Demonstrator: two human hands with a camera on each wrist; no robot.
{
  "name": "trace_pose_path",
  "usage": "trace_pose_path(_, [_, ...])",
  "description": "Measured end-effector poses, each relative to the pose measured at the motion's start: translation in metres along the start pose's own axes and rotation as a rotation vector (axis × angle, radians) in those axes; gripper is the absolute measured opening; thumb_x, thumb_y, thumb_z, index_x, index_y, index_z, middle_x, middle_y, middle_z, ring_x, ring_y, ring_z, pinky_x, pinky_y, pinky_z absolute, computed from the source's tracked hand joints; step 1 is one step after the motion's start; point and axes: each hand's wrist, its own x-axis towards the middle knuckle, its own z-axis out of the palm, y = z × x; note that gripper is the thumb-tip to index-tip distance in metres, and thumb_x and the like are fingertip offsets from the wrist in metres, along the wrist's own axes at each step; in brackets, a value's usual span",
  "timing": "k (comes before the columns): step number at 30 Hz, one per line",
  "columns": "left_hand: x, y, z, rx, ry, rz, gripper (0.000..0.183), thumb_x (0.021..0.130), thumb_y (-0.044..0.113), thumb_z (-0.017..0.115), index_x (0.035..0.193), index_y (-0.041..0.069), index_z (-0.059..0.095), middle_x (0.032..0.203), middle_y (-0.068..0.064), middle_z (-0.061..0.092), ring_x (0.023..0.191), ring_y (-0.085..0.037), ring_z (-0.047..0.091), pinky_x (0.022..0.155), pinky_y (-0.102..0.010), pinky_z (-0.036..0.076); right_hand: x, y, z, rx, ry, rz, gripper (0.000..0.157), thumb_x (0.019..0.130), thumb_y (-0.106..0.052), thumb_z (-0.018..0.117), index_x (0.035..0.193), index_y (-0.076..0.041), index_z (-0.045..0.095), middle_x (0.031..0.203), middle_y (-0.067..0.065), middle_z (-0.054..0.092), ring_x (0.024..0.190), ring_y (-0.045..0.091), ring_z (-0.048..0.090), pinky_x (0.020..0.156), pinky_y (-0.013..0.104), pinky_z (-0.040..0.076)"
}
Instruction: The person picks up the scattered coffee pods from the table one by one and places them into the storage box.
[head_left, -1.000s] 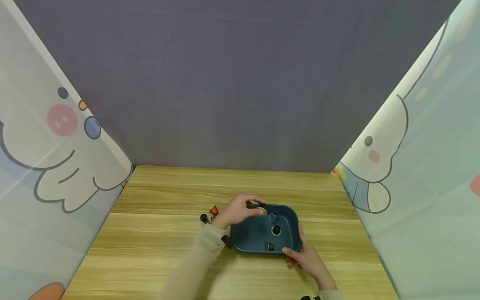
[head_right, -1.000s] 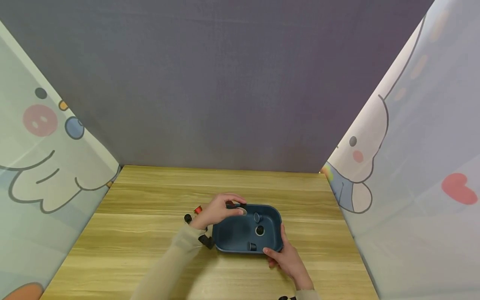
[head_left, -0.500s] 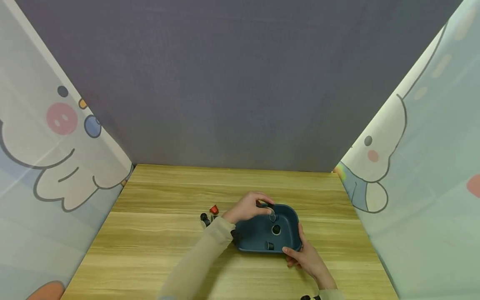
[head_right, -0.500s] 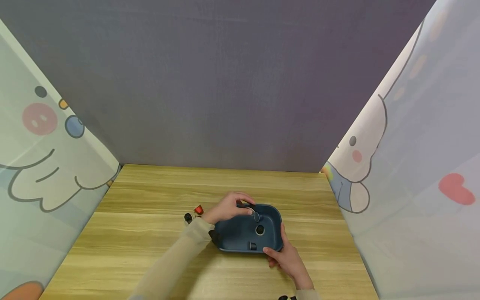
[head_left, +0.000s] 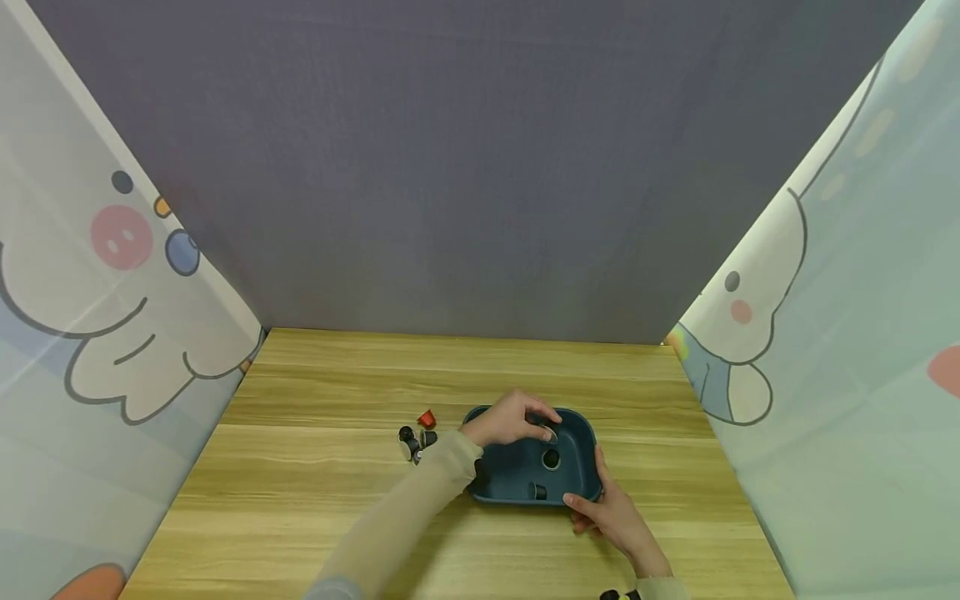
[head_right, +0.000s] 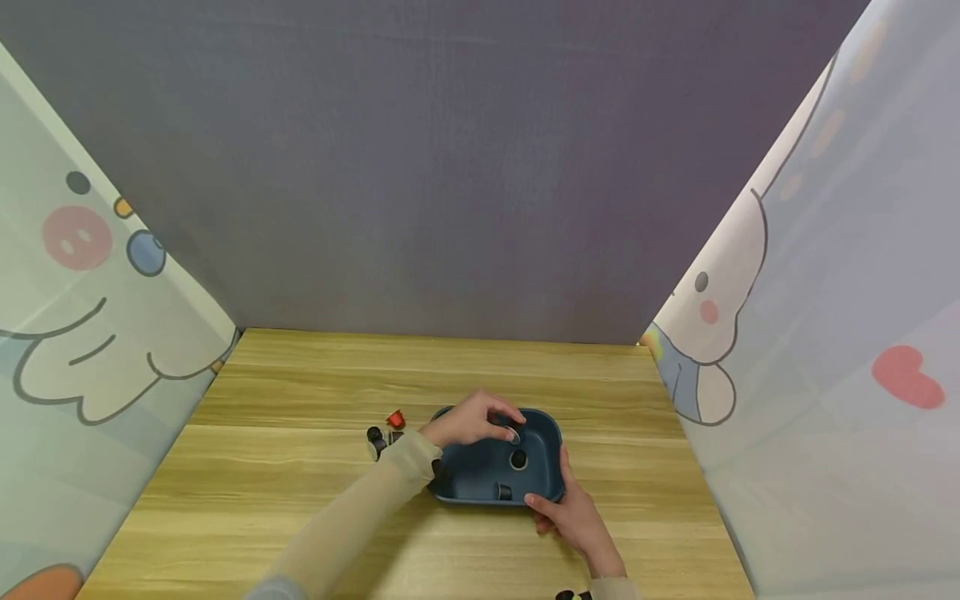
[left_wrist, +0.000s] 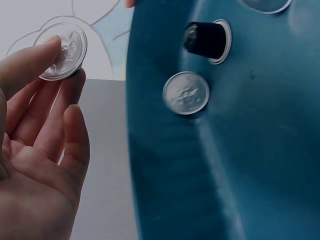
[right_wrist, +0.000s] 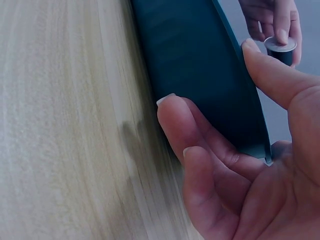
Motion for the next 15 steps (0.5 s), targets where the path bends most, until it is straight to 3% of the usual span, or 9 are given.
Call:
trace_pose_path(8, [0.005, -0.007, 0.012, 0.004, -0.064, -0.006, 0.031, 0.09, 0.017, 0.075, 0.119, 0.008, 0.073, 0.117, 0.009, 0.067, 0.11, -0.004, 0.06, 0.086, -0.019, 0.051, -0.001, -0.002, 0.0, 0.032, -0.015, -0.005, 0.108, 0.094, -0.03, 0.071, 0.159, -0.023, -0.015, 0.077, 0.017, 0.072, 0.068, 0.034, 0.071, 0.052, 0.036, 0.048])
trace_pose_path(15, [0.011, -0.009, 0.021, -0.018, -0.115, -0.074, 0.028, 0.09, 0.017, 0.076, 0.118, 0.011, 0.074, 0.114, 0.012, 0.068, 0.108, -0.003, 0.061, 0.08, -0.019, 0.052, 0.003, 0.003, 0.0, 0.027, -0.008, -0.006, 0.107, 0.095, -0.028, 0.071, 0.159, -0.022, -0.015, 0.078, 0.019, 0.071, 0.068, 0.036, 0.071, 0.052, 0.036, 0.048])
